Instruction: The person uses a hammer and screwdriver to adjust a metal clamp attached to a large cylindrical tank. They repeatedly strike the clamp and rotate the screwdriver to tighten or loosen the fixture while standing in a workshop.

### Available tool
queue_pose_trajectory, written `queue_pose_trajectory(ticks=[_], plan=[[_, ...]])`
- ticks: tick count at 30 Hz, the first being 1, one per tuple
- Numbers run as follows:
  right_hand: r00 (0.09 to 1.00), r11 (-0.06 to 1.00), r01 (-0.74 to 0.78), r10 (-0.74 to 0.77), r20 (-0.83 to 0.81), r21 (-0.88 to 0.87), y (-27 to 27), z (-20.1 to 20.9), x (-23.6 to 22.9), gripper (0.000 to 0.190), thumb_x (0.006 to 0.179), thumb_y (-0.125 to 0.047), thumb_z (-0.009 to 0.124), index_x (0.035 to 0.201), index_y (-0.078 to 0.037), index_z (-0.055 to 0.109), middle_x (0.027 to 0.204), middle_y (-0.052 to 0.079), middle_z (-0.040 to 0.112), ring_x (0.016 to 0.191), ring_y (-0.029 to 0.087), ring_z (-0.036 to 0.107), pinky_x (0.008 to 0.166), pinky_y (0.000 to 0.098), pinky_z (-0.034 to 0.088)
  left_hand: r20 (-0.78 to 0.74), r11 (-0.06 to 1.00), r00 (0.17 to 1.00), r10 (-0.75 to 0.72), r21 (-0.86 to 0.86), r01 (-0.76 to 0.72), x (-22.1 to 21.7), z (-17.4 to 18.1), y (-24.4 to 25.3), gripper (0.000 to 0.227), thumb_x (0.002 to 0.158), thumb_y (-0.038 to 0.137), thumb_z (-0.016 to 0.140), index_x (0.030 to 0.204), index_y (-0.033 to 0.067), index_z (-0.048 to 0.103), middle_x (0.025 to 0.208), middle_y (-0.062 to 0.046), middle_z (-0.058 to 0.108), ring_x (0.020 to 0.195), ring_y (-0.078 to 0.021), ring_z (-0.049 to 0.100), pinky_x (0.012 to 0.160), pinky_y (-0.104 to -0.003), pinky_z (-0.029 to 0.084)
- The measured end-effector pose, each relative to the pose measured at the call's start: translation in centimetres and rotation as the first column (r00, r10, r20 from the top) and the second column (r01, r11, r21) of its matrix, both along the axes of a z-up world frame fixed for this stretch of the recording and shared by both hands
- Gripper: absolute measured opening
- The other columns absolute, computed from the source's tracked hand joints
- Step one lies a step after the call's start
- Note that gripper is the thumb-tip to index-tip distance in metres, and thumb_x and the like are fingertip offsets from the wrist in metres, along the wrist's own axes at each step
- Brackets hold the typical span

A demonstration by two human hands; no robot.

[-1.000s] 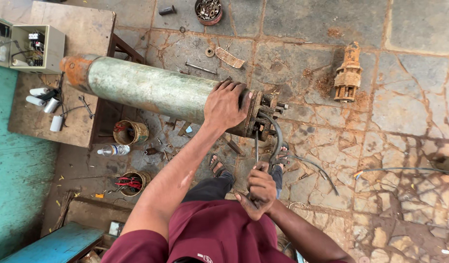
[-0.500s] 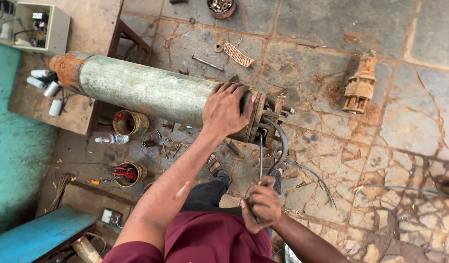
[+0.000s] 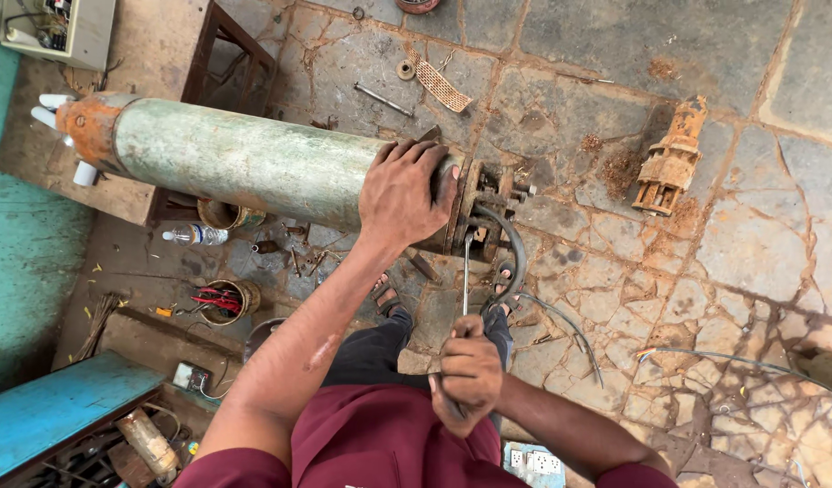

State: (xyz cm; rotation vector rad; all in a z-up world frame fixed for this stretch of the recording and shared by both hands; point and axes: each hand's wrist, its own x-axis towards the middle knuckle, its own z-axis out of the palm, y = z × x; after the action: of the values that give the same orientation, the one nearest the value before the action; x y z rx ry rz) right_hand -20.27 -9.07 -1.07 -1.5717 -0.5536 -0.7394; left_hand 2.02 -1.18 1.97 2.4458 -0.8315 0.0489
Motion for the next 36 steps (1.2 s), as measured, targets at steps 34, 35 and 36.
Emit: queue_pose_trajectory(ticks=[34,35,36], plan=[[0.880,0.833,0.424,-0.285,-0.380,0.355,-0.8,10.6,4.4,0.037,0.108,-0.005,0.061,0.076,0.001,0.045,0.059,0.004,0.043,0.047,0.013,0.040,0.047,0.0330,0.033,-0.029,0.965,0.990,-0.137,-0.228,0.127,-0.7,-0.6,0.8,0.044,0.101,0.040,0.050,0.124,0.0083,0.069,0.129,-0.012,0.071,0.128,-0.0332,0.062,0.117,-0.051,0.037],[0.895,0.850,0.414,-0.317,-0.313,0.325,-0.8,10.9,4.1,0.039,0.107,-0.006,0.063,0.074,-0.001,0.044,0.061,0.004,0.043,0.047,0.016,0.041,0.045,0.0347,0.035,-0.013,0.930,0.975,-0.222,-0.302,0.208,-0.5,-0.8,1.5,0.044,0.103,0.041,0.050,0.126,0.0089,0.068,0.132,-0.012,0.070,0.131,-0.0331,0.060,0.120,-0.051,0.037],[0.870,0.862,0.435,-0.328,-0.369,0.259,-1.2,11.1,3.9,0.038,0.106,-0.008,0.062,0.073,0.000,0.046,0.062,0.006,0.044,0.045,0.015,0.038,0.044,0.0331,0.032,0.012,0.884,0.953,-0.303,-0.371,0.285,-0.3,-0.8,2.3,0.044,0.105,0.042,0.049,0.129,0.0096,0.067,0.134,-0.011,0.070,0.135,-0.0330,0.059,0.123,-0.050,0.036]])
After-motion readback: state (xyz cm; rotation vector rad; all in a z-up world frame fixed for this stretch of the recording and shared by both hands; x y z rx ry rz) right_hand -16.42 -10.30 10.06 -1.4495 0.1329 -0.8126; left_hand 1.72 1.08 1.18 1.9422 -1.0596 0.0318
